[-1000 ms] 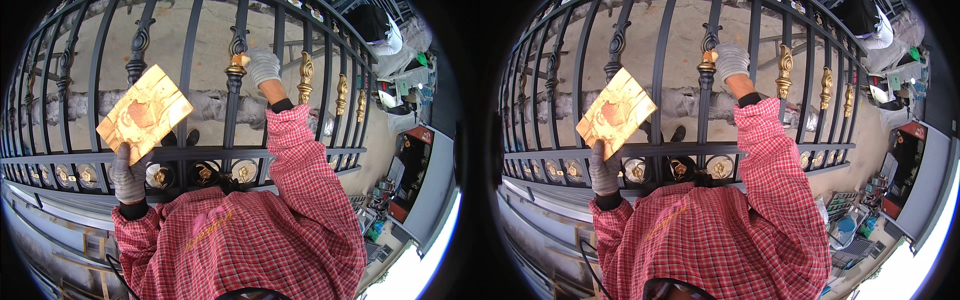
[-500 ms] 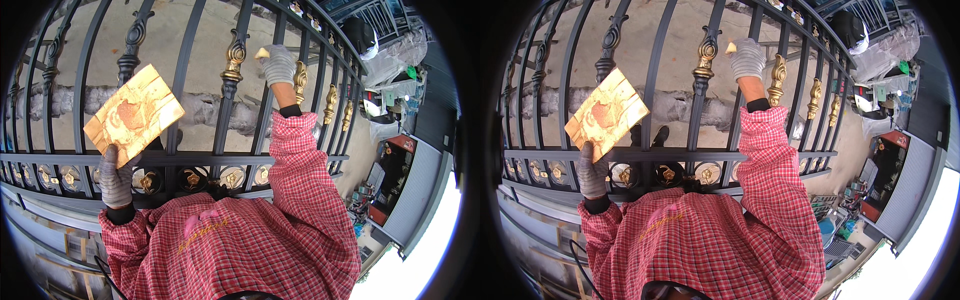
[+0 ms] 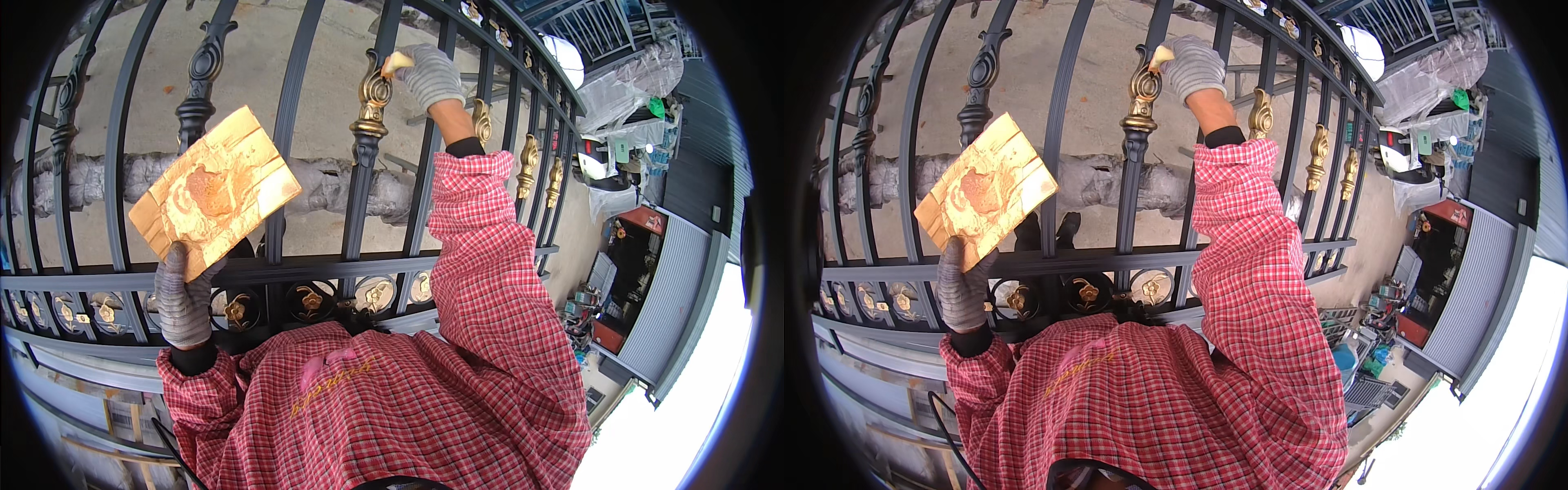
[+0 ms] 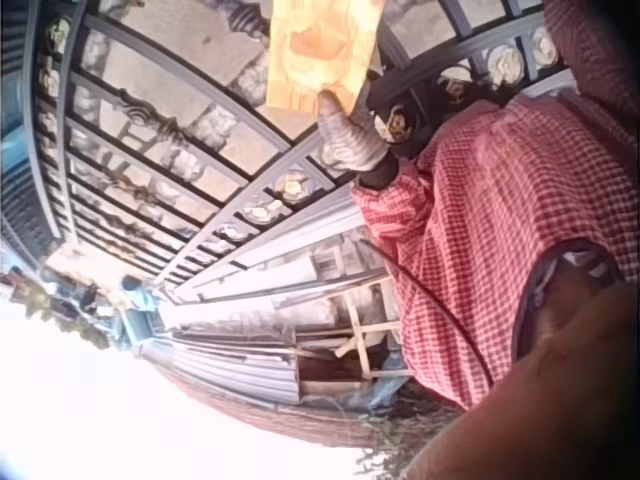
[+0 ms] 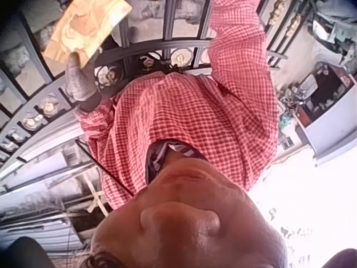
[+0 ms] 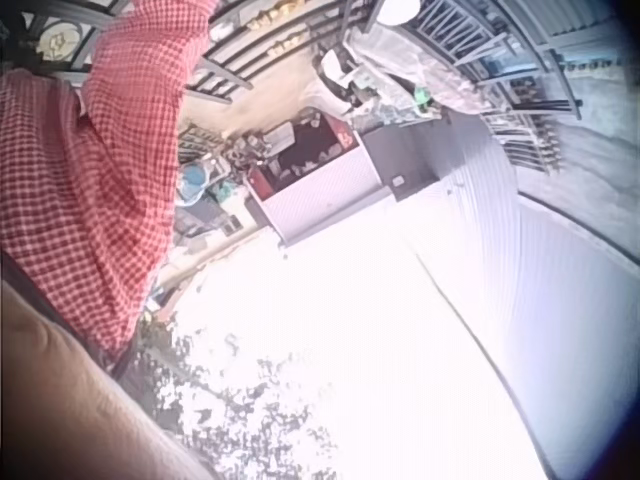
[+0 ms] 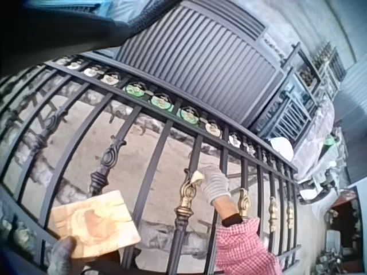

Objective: The person rubs gold-colored decorative finials on a black metal gate with a small pad held in the right hand, repeatedly moving along the vertical bars. The person holds a larger flat pad in the left hand throughout. The work is performed outdoors on a gate with ornate gold accents.

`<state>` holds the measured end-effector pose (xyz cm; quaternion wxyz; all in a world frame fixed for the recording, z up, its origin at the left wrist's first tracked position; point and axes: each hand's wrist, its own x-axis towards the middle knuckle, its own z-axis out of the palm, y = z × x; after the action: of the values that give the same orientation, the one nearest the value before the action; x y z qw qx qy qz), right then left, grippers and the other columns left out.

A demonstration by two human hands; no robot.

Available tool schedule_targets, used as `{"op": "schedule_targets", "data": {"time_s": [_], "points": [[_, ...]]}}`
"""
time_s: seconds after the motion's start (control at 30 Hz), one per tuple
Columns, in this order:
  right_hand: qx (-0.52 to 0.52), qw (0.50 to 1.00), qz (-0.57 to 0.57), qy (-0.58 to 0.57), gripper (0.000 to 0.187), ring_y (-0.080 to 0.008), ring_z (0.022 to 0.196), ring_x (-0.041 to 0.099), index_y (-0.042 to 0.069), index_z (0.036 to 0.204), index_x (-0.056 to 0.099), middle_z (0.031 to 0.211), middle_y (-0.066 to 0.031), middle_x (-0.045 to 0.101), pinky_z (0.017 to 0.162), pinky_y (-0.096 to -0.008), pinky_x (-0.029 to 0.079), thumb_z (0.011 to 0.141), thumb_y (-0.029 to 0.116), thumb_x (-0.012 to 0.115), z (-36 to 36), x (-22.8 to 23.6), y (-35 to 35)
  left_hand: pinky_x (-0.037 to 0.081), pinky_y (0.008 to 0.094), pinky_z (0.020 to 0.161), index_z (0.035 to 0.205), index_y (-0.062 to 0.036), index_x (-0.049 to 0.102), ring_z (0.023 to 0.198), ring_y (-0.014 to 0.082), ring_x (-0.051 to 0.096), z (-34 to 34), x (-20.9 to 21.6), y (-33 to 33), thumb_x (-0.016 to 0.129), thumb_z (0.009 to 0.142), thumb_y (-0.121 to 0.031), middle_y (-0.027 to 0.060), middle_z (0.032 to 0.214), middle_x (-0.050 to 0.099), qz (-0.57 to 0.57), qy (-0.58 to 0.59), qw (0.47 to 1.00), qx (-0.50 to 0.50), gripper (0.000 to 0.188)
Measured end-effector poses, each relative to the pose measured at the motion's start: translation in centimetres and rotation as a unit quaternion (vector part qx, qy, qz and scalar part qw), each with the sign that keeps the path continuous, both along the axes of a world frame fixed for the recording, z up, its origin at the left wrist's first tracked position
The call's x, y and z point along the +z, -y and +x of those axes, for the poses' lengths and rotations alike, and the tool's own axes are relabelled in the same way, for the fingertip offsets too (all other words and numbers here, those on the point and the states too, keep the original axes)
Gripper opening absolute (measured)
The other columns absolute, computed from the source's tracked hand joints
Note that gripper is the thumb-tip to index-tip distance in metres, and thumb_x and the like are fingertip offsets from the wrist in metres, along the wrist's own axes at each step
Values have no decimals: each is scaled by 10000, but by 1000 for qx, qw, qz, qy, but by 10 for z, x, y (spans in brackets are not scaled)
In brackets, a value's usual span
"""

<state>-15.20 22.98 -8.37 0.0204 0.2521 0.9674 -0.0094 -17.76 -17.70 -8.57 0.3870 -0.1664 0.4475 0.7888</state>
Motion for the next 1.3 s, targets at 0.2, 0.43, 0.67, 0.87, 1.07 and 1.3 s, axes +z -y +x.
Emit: {"op": "schedule_targets", "data": {"time_s": [0.2,0.43,0.67,0.87,1.07,1.3], "points": [[38,994,69,81,215,-296,762,587,91,828,633,824,-144,601,640,-373,470,673,238,604,-17,-33,23,509,267,716,1168,40,340,949,199,525,-8,1,-4,600,742,-304,128,1074,484,8,3,1000,-11,606],[-14,998,56,2,243,-292,780,582,72,815,625,818,-134,597,638,-356,466,655,253,637,-8,-2,23,505,262,724,1161,48,342,942,190,527,-14,-8,1,590,750,-315,125,1077,479,0,-9,1000,-12,602],[-121,991,40,33,265,-293,770,573,67,815,616,811,-132,600,672,-370,451,649,271,646,-21,-24,23,506,291,710,1163,42,339,942,210,535,-12,5,-11,613,723,-339,131,1076,486,-19,-17,1000,-15,644],[-137,987,-5,-84,324,-292,753,578,79,842,615,798,-137,603,661,-365,452,633,325,652,0,-13,21,491,276,748,1167,24,356,954,194,527,-14,-4,-8,601,744,-301,111,1091,484,-7,-13,1000,-15,587],[-195,981,5,-17,319,-301,787,568,86,871,600,822,-144,597,690,-363,449,653,318,632,-12,-32,25,492,272,741,1172,17,351,948,193,529,-11,8,-21,619,728,-309,107,1084,487,-18,-22,999,-41,612],[-266,943,-102,-172,360,-273,773,585,16,874,596,830,-160,602,689,-336,452,610,242,688,22,-15,17,491,277,750,1191,21,322,967,198,519,-14,2,-16,595,747,-313,116,1118,462,-10,-30,999,-42,619]]}}
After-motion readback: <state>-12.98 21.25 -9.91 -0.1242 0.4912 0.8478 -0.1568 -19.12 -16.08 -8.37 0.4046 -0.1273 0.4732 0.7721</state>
